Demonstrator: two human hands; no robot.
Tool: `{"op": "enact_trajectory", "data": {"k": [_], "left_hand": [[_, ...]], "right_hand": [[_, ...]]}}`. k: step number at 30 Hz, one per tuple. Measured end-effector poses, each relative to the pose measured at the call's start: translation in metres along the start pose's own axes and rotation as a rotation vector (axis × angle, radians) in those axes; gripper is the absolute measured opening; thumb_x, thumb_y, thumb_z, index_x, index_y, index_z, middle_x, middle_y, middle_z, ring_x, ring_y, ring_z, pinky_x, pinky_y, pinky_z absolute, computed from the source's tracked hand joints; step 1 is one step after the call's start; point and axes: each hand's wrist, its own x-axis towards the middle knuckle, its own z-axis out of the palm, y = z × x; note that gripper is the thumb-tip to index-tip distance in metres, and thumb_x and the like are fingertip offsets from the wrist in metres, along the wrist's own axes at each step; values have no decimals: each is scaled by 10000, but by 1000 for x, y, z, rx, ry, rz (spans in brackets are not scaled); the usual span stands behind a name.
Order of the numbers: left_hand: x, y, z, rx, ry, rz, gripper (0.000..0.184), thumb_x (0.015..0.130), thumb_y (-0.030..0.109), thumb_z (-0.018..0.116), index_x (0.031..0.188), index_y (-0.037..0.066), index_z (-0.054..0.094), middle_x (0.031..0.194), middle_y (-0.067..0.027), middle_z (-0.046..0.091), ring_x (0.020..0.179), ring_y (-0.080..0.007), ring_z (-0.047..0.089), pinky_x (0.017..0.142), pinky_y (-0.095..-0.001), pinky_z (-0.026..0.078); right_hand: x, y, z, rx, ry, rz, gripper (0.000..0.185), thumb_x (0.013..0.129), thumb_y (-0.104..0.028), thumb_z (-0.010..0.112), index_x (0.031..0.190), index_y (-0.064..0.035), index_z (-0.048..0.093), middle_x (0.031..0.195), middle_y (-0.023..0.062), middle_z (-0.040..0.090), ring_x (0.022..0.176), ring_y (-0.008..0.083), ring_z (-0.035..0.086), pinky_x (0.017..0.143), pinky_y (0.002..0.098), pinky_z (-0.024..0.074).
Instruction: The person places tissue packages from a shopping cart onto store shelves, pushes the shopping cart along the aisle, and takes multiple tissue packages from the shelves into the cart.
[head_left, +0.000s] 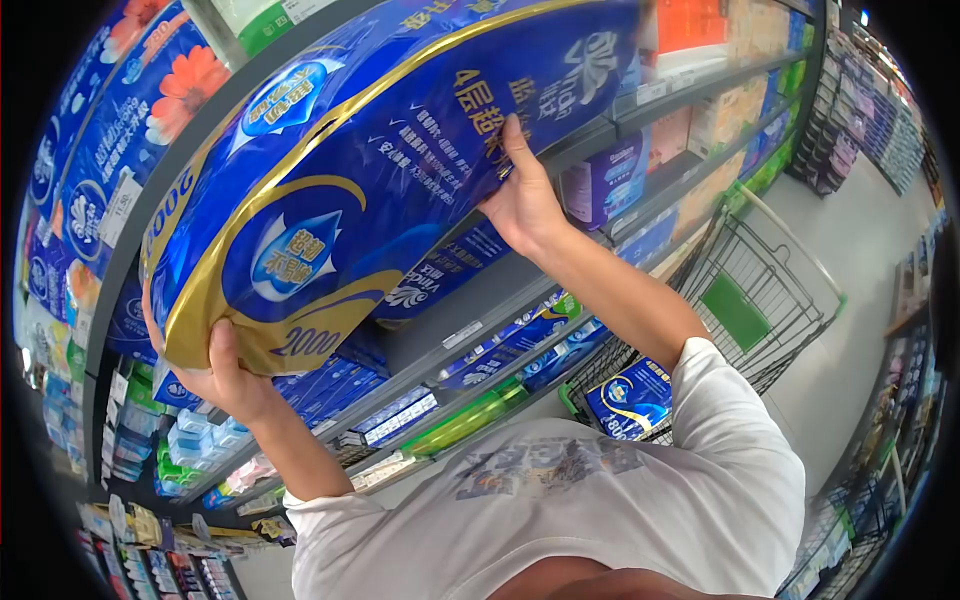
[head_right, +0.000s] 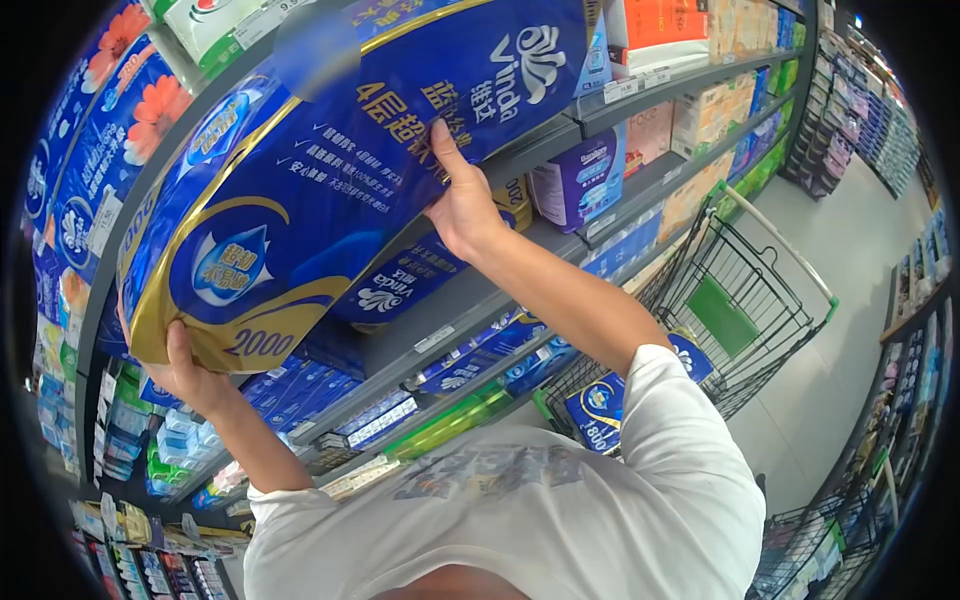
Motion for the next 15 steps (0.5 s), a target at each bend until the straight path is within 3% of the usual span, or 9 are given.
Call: {"op": "enact_trajectory", "data": {"k": [1,6,14,15], "left_hand": [[1,5,2,17,42,-21,780,752,145,722,1403,-53,342,1226,-191,554,1112,-265,581,997,-381,448],[5,6,3,10,52,-60,703,767,0,688,1389,-51,364,1226,-203,569,1085,-256,609,962,-370,479],[11,18,5,116,13,28,764,718,5,730,1388,-50,365,1270,-206,542,1096,-266,608,954,-366,486],[14,17,5,157,-1,119,786,699,9,745,1387,-48,368,1301,-193,522,1110,-267,597,953,-366,488]], "right_hand": [[2,4,-2,14,-11,35,704,889,-597,548,1365,-95,422,1329,79,515,1242,244,472,1037,489,366],[13,4,-3,57,-42,105,684,891,-580,561,1362,-100,434,1329,85,519,1247,250,474,1030,486,372],[15,4,-8,86,-61,75,735,889,-633,513,1393,-114,380,1337,78,506,1243,240,461,1036,458,350],[18,8,-9,91,-74,54,752,884,-649,504,1397,-116,370,1334,77,507,1237,237,461,1035,444,347]]}}
